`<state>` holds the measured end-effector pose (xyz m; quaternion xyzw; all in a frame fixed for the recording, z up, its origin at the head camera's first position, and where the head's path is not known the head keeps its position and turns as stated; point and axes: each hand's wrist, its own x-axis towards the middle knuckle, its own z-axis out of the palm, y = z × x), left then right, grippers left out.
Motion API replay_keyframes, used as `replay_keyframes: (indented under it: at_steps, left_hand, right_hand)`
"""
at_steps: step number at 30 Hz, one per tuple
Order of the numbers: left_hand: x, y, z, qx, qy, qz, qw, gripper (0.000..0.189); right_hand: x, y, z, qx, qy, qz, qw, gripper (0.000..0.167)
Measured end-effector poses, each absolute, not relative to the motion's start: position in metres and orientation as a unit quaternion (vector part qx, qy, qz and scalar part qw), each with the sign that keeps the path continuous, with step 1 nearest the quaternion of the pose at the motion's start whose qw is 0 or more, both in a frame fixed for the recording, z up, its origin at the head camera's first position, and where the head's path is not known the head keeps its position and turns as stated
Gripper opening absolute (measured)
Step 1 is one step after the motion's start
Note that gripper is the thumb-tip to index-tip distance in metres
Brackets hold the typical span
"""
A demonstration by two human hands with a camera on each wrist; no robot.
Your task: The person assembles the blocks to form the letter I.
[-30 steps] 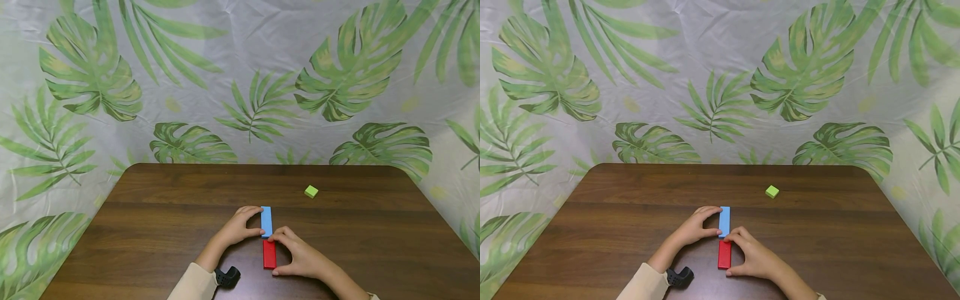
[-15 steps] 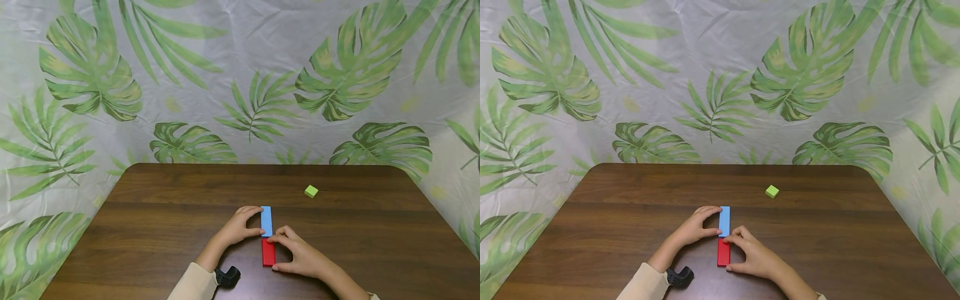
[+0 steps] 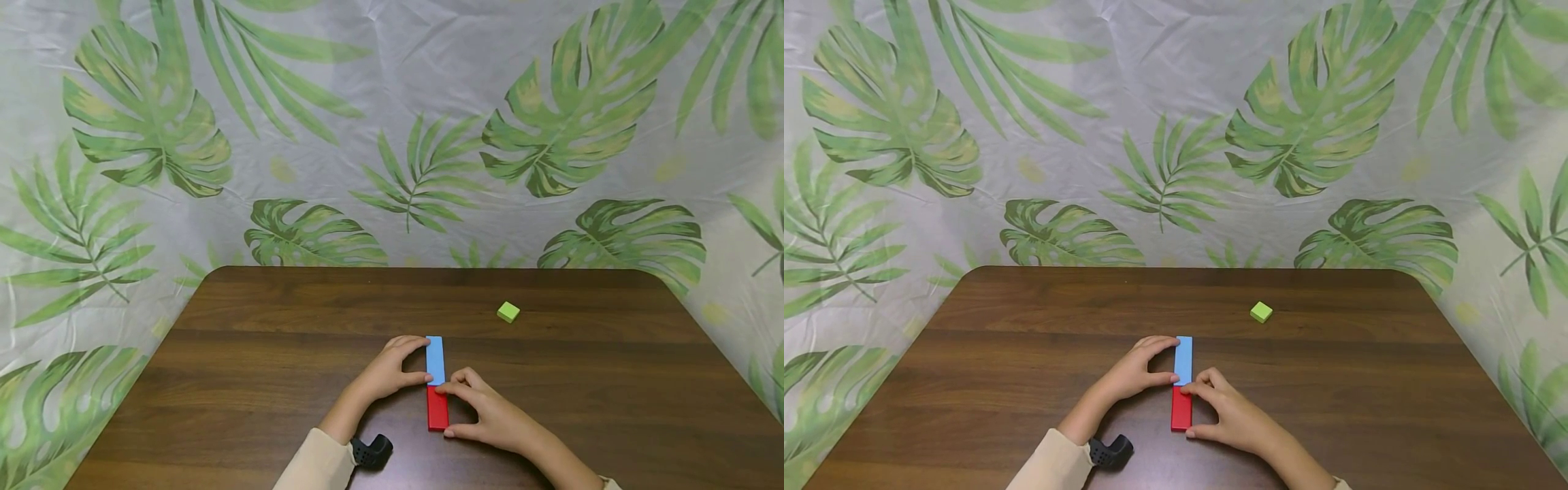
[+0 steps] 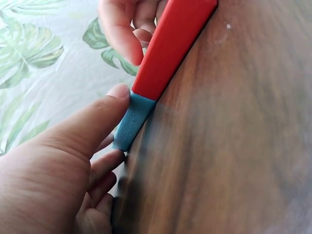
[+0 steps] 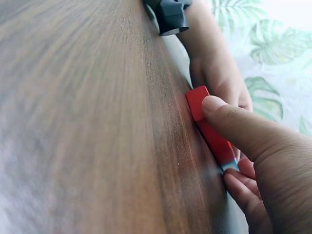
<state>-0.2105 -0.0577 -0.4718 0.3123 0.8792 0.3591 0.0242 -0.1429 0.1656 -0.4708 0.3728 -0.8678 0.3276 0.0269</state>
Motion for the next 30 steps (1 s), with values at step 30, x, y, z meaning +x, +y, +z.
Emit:
replay_keyframes:
  at_steps: [30]
  left_hand:
    - [-0.2098, -0.0596, -0.4740, 0.300, 0.865, 0.401, 0.024, 0.055]
  right_hand:
    - [-0.1409, 0.1661, -0.4697, 0.376, -0.866, 0.328, 0.043, 0.047]
